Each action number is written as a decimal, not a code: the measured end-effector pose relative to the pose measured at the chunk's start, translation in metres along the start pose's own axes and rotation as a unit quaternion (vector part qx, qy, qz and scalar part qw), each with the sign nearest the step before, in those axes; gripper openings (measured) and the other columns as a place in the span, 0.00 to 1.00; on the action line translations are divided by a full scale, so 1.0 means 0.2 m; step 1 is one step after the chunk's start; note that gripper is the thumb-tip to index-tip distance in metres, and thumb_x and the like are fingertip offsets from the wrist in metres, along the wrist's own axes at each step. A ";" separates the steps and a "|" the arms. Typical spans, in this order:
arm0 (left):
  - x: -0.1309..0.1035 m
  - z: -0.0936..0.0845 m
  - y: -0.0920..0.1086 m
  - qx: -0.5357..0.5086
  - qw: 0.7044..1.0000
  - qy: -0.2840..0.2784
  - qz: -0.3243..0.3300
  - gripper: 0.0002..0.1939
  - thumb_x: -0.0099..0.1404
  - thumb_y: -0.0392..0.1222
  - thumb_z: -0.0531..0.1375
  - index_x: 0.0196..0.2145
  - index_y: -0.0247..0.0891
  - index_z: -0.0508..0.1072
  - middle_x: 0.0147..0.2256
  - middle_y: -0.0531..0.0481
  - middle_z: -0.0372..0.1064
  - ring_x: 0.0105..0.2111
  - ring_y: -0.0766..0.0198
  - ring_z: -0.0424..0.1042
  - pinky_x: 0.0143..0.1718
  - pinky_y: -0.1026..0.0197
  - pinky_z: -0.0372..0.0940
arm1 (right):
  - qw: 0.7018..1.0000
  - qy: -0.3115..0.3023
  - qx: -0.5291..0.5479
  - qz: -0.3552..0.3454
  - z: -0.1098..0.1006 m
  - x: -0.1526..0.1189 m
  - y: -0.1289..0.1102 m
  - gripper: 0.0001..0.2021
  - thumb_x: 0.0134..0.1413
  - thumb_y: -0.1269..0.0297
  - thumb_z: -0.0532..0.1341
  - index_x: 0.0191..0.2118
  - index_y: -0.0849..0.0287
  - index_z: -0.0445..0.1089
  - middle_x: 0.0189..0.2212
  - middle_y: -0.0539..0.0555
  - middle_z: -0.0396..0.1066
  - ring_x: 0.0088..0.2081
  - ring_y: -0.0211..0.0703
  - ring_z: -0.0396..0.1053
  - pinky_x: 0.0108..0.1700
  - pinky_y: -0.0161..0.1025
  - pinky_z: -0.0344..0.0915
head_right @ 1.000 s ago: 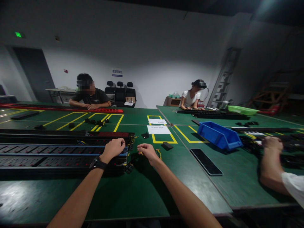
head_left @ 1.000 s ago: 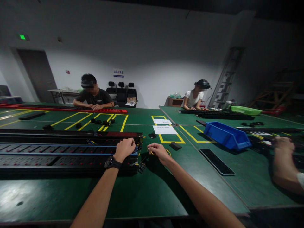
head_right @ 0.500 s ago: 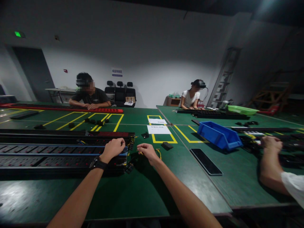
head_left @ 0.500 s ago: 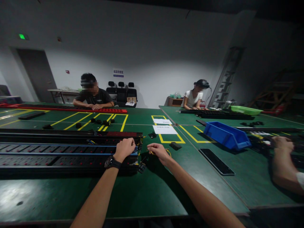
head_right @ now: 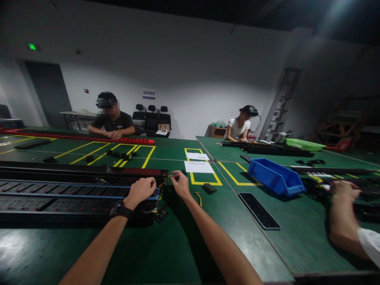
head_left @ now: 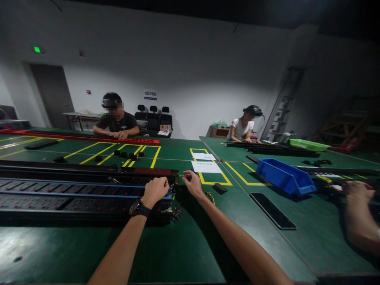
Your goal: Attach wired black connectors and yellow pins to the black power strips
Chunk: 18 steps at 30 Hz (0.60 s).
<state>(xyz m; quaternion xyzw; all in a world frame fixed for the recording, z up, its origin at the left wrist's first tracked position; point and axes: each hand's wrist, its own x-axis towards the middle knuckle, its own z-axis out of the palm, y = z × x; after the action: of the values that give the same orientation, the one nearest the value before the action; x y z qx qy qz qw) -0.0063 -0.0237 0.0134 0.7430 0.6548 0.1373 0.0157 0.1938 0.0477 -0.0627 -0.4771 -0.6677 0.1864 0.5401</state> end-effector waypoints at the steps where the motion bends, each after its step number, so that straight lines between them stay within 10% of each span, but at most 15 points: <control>1: 0.00 0.00 0.00 0.000 1.000 -0.001 0.001 0.13 0.69 0.43 0.52 0.41 0.44 0.77 0.40 0.44 0.79 0.42 0.48 0.79 0.43 0.52 0.69 | 1.000 0.006 -0.005 -0.001 0.01 0.02 0.00 0.14 0.54 0.61 0.60 0.45 0.60 0.74 0.29 0.52 0.75 0.31 0.45 0.73 0.38 0.40 0.67; 18: 0.00 0.02 0.00 0.007 1.000 -0.001 0.006 0.14 0.69 0.42 0.51 0.41 0.44 0.77 0.41 0.43 0.79 0.42 0.49 0.79 0.43 0.52 0.69 | 0.987 0.025 -0.160 0.012 0.08 0.04 0.06 0.12 0.60 0.68 0.58 0.48 0.56 0.72 0.32 0.51 0.77 0.36 0.46 0.75 0.41 0.38 0.66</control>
<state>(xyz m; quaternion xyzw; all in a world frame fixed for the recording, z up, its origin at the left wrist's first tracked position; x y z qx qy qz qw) -0.0057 -0.0221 0.0098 0.7470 0.6514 0.1324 0.0104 0.1850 0.0646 -0.0720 -0.5696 -0.6700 0.0716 0.4708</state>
